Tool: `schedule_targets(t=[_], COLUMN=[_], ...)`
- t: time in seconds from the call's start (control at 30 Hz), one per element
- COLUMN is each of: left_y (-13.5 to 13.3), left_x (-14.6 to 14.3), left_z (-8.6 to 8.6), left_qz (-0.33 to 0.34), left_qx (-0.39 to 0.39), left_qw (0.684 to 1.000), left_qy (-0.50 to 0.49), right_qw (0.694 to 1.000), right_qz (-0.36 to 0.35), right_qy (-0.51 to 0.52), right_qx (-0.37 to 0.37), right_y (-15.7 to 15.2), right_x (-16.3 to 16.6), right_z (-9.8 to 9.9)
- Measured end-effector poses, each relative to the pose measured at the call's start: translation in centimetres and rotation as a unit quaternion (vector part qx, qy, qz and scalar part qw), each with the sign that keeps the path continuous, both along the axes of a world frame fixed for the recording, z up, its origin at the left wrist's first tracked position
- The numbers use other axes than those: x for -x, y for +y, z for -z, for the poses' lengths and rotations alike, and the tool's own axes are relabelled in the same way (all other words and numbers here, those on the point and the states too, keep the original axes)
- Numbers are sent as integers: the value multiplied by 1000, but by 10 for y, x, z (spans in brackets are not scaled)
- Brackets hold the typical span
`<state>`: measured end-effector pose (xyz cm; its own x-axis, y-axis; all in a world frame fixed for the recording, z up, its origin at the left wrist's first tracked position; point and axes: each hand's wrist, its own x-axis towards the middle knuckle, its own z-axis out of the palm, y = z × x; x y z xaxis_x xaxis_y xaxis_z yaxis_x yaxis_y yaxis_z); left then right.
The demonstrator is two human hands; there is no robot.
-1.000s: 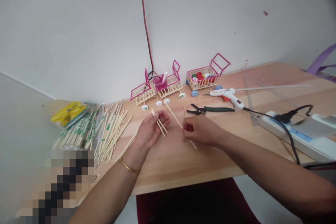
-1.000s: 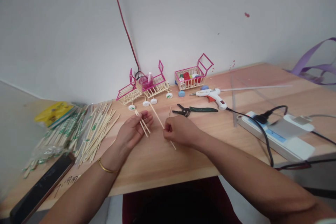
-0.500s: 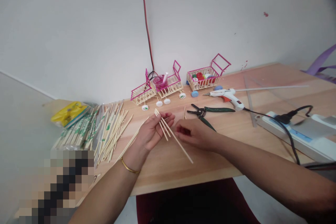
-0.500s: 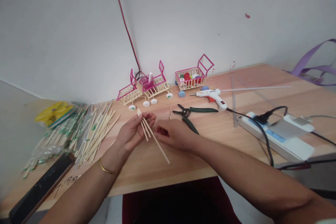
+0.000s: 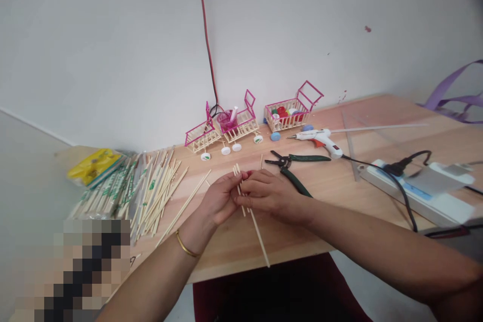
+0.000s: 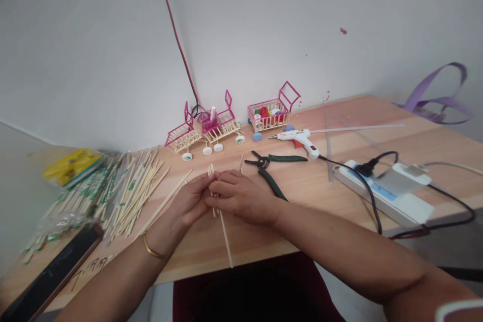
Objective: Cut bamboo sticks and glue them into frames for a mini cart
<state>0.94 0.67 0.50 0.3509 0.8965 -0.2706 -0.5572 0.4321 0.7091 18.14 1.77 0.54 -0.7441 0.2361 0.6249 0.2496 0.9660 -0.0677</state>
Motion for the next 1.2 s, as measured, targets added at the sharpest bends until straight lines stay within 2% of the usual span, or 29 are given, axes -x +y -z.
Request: schedule_targets(t=[0.17, 0.27, 0.33, 0.37, 0.43, 0.5, 0.53, 0.7, 0.93, 1.07, 1.2], left_y=[-3, -5, -4, -4, -2, -1, -1, -6, -2, 0, 0], left_x=[-6, -7, -3, 0, 5, 8, 7, -5, 0, 3, 2], left_z=[1, 2, 3, 2, -1, -6, -8, -10, -1, 4, 9], left_qz=[7, 5, 0, -10, -68, -118, -117, -41, 3, 20, 33], left_qx=[13, 3, -31, -58, -134, -220, -247, -289, -318, -324, -330], left_qw=[1000, 999, 990, 978, 925, 873, 861, 860, 797, 775, 766], left_qy=[10, 51, 137, 203, 350, 419, 429, 419, 513, 542, 551], right_qw=[999, 991, 973, 964, 948, 940, 939, 944, 957, 966, 961], right_qz=[-32, -24, 14, 43, 100, 117, 115, 67, 30, 33, 66], right_qy=[5, 91, 157, 179, 172, 145, 132, 93, 76, 56, 20], right_qx=[19, 99, 169, 194, 248, 285, 296, 308, 280, 250, 270], right_y=[-2, 1, 6, 9, 15, 19, 20, 17, 19, 21, 20], right_x=[3, 0, -5, -8, -14, -18, -18, -12, -6, -6, -7], right_z=[0, -1, -5, -7, -12, -16, -17, -17, -12, -7, -4])
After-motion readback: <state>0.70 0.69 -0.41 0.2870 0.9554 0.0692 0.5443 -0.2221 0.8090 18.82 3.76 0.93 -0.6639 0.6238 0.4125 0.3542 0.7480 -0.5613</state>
